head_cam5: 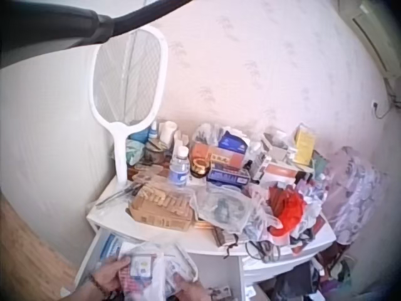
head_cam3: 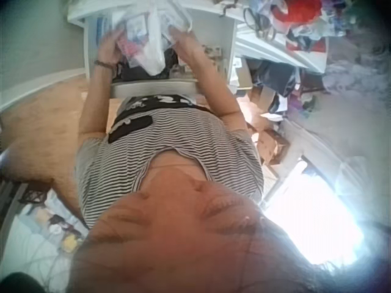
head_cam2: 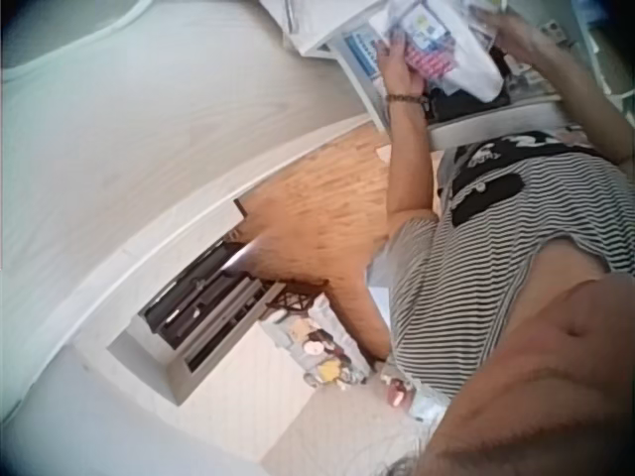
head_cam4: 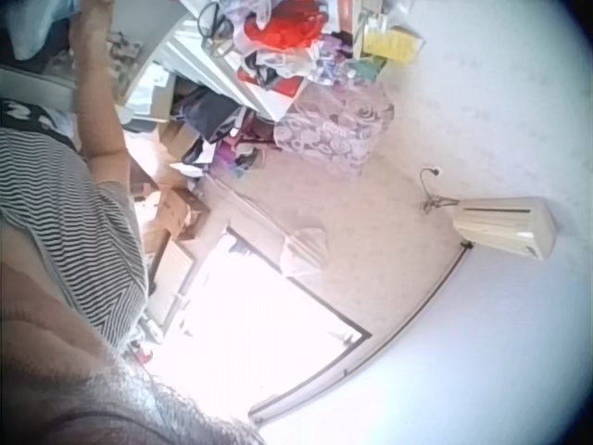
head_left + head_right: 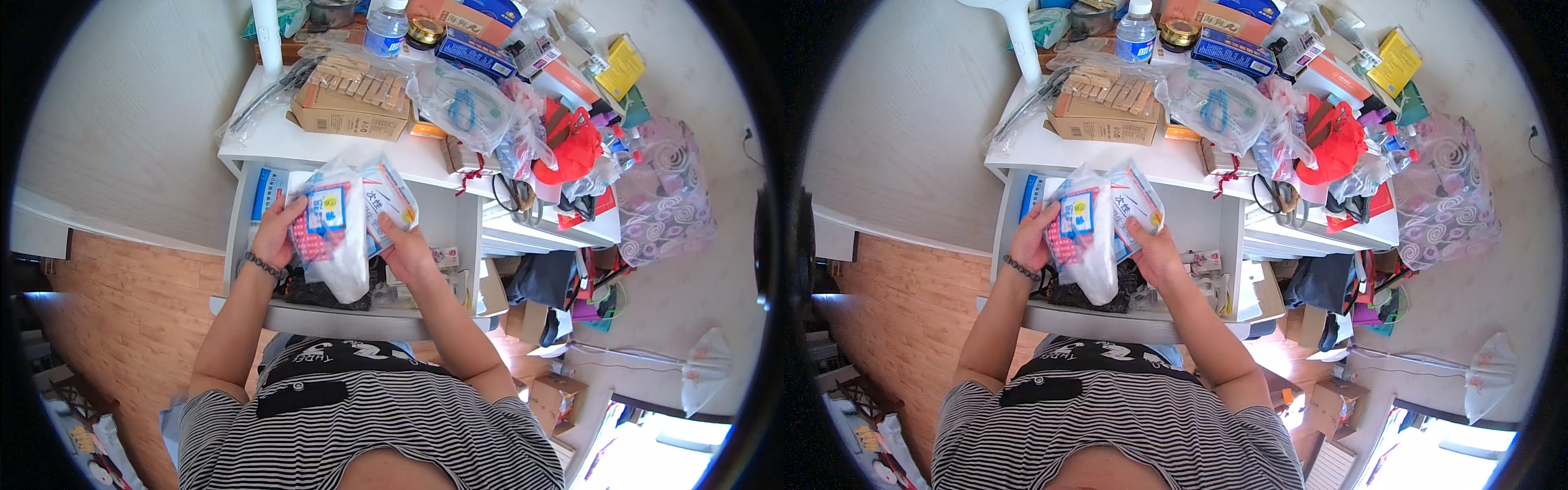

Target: The person sorts through a cluttered drawer, picking up various items such as a red cloth, orange fabric, a black pouch, and packaged goods. They examine each item briefly and place them on the surface above the drawer, clearing the drawer space progressively.

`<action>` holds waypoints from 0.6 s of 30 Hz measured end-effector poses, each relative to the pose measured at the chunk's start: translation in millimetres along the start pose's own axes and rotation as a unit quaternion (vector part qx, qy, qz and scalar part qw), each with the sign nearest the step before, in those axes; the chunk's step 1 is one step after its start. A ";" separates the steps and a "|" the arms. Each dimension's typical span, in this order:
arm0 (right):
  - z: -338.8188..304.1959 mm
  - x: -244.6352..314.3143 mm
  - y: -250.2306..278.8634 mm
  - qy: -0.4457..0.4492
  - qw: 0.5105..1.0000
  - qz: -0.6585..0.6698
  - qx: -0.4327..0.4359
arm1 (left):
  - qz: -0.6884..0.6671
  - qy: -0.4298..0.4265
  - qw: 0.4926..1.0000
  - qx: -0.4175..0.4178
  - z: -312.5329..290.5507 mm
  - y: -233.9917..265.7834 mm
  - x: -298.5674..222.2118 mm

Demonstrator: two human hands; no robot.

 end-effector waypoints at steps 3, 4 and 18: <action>-5.7 4.7 5.8 0.032 0.997 0.066 -0.020 | -0.118 0.126 0.979 0.110 -24.9 -12.5 25.7; -5.6 6.6 6.5 0.033 0.997 0.070 -0.018 | -0.151 0.145 0.975 0.077 -32.8 -8.7 35.8; -11.4 26.2 39.6 0.106 0.992 -0.036 -0.050 | 0.014 0.051 0.995 0.085 -49.7 -26.7 29.5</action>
Point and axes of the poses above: each hand's wrist, its own z-axis towards the middle knuckle, its own y-axis out of the back of the hand, x = y × z, the point moved 7 cm from there along z, towards the middle knuckle, and after that the axes turned 6 degrees about -y, right-handed, at the moved point
